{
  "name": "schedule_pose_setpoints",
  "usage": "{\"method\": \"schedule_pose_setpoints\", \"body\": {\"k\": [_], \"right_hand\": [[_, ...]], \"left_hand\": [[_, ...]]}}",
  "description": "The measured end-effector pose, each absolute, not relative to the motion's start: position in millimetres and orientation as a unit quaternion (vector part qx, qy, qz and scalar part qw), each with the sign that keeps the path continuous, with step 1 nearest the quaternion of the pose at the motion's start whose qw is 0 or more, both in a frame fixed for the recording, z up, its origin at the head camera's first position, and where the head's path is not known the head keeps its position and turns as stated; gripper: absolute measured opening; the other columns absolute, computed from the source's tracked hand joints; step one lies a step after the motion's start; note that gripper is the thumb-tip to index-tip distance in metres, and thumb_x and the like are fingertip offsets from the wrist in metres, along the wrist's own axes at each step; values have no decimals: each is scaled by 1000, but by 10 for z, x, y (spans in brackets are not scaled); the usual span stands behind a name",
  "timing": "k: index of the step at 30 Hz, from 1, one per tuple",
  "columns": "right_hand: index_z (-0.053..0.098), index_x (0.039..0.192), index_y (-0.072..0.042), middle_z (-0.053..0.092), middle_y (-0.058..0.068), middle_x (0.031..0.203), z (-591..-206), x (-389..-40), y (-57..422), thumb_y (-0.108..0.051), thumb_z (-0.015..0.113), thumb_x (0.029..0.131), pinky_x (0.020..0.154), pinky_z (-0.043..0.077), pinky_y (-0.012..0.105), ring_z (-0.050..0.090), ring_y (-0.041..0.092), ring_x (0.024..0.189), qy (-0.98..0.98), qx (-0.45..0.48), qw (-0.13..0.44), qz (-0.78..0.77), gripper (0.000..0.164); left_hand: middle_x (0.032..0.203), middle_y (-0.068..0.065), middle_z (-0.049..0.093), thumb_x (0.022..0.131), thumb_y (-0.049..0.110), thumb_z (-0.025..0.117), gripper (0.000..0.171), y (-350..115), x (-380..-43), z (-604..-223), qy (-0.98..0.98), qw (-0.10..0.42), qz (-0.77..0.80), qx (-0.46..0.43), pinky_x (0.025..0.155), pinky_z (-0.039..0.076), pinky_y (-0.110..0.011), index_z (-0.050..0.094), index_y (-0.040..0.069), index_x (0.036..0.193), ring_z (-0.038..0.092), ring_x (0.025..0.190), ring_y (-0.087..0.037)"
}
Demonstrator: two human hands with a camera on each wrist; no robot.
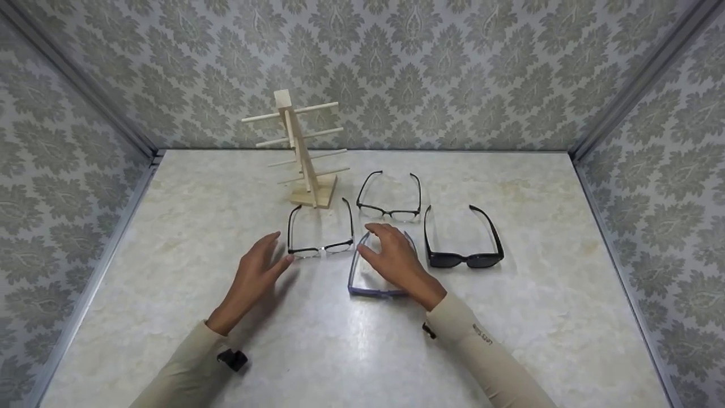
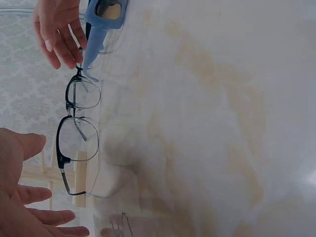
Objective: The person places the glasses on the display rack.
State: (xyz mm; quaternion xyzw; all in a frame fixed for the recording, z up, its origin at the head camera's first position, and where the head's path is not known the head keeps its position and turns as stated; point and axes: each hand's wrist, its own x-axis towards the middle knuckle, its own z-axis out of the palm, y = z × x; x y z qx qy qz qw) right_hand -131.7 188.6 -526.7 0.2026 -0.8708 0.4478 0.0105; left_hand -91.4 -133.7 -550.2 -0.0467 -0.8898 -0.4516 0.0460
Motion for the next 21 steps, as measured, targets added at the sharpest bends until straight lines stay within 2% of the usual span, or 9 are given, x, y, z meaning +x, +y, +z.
{"method": "schedule_pose_setpoints", "body": {"k": [7, 14, 21], "right_hand": [[63, 143, 13, 68, 32, 139, -5338, -1347, 1891, -9, 78, 103, 111, 55, 59, 65, 48, 132, -858, 163, -23, 487, 48], [64, 144, 11, 67, 29, 143, -5344, -1389, 1816, -16, 76, 104, 112, 55, 58, 65, 46, 133, -853, 136, -52, 501, 50], [66, 142, 8, 72, 26, 137, -5366, -1455, 1729, -15, 78, 103, 110, 57, 54, 71, 43, 126, -853, 123, -60, 503, 47]], "left_hand": [[155, -28, 57, 105, 18, 78, 57, -1243, -975, -5558, -861, 65, -500, -71, 122, 44, -60, 58, -7, 152, 53, 147, -45], [147, -30, 63, 105, 15, 79, 55, -1225, -969, -5595, -847, 93, -516, -82, 110, 54, -61, 59, -10, 149, 63, 134, -46], [145, -30, 63, 105, 15, 78, 57, -1223, -997, -5579, -837, 72, -541, -48, 105, 58, -58, 57, -7, 153, 68, 128, -44]]}}
